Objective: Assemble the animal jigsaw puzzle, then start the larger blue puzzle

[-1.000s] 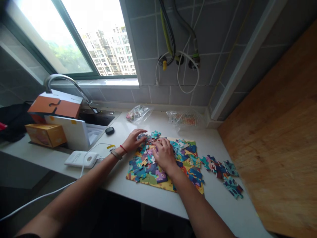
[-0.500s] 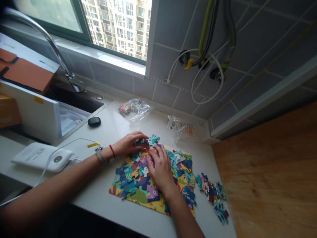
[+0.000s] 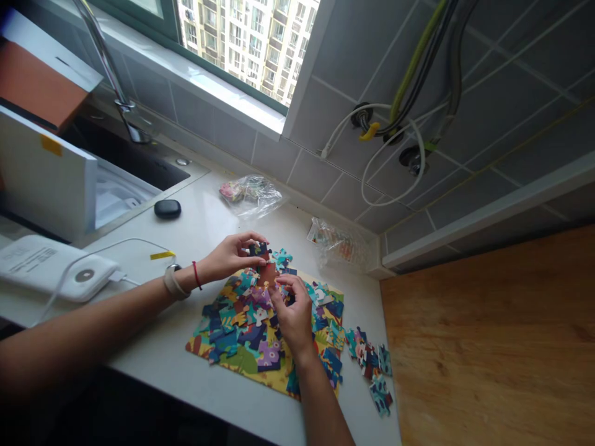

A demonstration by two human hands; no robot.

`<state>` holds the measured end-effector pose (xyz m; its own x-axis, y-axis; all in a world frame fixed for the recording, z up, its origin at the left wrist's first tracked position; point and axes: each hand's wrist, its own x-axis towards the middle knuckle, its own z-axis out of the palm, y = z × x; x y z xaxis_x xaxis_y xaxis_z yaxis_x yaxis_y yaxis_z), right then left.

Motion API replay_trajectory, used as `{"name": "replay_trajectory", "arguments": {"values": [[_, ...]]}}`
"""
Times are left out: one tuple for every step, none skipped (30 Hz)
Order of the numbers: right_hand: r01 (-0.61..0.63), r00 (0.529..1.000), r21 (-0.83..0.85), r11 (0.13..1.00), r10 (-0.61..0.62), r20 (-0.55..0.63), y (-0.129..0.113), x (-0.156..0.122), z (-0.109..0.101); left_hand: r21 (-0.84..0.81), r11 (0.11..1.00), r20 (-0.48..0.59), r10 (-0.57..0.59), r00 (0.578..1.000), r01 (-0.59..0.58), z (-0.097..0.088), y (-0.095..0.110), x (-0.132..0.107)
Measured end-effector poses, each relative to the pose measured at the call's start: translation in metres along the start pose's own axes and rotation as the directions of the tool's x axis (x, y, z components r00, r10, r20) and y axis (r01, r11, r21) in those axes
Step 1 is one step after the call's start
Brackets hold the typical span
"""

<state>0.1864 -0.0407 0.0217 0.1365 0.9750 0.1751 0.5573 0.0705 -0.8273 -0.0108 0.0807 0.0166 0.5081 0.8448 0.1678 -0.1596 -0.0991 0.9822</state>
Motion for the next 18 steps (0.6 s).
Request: {"name": "replay_trajectory", "arguments": {"values": [[-0.047,0.999,0.046,0.998,0.046,0.027,0.000,-0.001,0.000,-0.022,1.000,-0.008,-0.005,1.000,0.005,0.003,0.000,-0.001],[-0.094,0.994,0.092,0.991,0.088,0.071,0.001,-0.001,0.000,-0.036,0.999,-0.021,-0.006,1.000,0.006,0.006,-0.001,-0.003],[-0.137,0.985,0.139,0.981,0.120,0.122,0.001,-0.002,0.001,-0.044,0.999,-0.036,-0.004,0.999,0.003,0.008,-0.002,-0.004],[-0.169,0.976,0.181,0.969,0.139,0.168,0.000,-0.003,0.001,-0.047,0.999,-0.046,-0.003,0.999,0.001,0.011,-0.004,-0.005],[-0.189,0.969,0.209,0.959,0.148,0.196,0.000,-0.004,0.002,-0.049,0.999,-0.047,-0.003,0.999,0.000,0.013,-0.006,-0.005],[-0.197,0.966,0.217,0.956,0.153,0.206,-0.001,-0.004,0.002,-0.056,0.998,-0.039,-0.005,0.999,0.003,0.014,-0.008,-0.006],[-0.198,0.968,0.205,0.958,0.158,0.197,-0.002,-0.004,0.002,-0.070,0.998,-0.021,-0.009,1.000,0.007,0.016,-0.010,-0.006],[-0.196,0.972,0.181,0.964,0.167,0.168,-0.003,-0.004,0.003,-0.091,0.996,0.002,-0.014,1.000,0.014,0.017,-0.012,-0.006],[-0.197,0.975,0.154,0.968,0.177,0.132,-0.003,-0.003,0.002,-0.117,0.993,0.026,-0.018,0.999,0.021,0.018,-0.013,-0.006],[-0.201,0.977,0.135,0.970,0.189,0.098,-0.003,-0.002,0.002,-0.144,0.989,0.045,-0.021,0.999,0.027,0.018,-0.014,-0.006],[-0.212,0.976,0.137,0.968,0.205,0.069,-0.003,-0.001,0.002,-0.171,0.985,0.059,-0.023,0.998,0.033,0.018,-0.014,-0.006],[-0.229,0.973,0.162,0.960,0.224,0.047,-0.003,0.000,0.001,-0.193,0.981,0.072,-0.025,0.997,0.038,0.018,-0.013,-0.006],[-0.250,0.968,0.204,0.947,0.249,0.032,-0.002,0.001,0.001,-0.212,0.976,0.087,-0.028,0.996,0.046,0.018,-0.012,-0.006],[-0.273,0.961,0.250,0.929,0.275,0.026,-0.001,0.002,0.000,-0.230,0.971,0.106,-0.033,0.994,0.057,0.018,-0.011,-0.006],[-0.291,0.955,0.291,0.911,0.297,0.025,0.000,0.002,0.000,-0.248,0.966,0.126,-0.042,0.991,0.072,0.018,-0.010,-0.006],[-0.302,0.951,0.321,0.898,0.309,0.030,0.000,0.002,-0.001,-0.264,0.960,0.146,-0.053,0.988,0.090,0.018,-0.008,-0.006],[-0.301,0.951,0.335,0.893,0.306,0.039,0.000,0.002,-0.002,-0.275,0.955,0.160,-0.065,0.985,0.108,0.018,-0.007,-0.006],[-0.289,0.956,0.332,0.898,0.287,0.056,0.000,0.001,-0.003,-0.278,0.953,0.169,-0.079,0.982,0.125,0.018,-0.007,-0.007]]}}
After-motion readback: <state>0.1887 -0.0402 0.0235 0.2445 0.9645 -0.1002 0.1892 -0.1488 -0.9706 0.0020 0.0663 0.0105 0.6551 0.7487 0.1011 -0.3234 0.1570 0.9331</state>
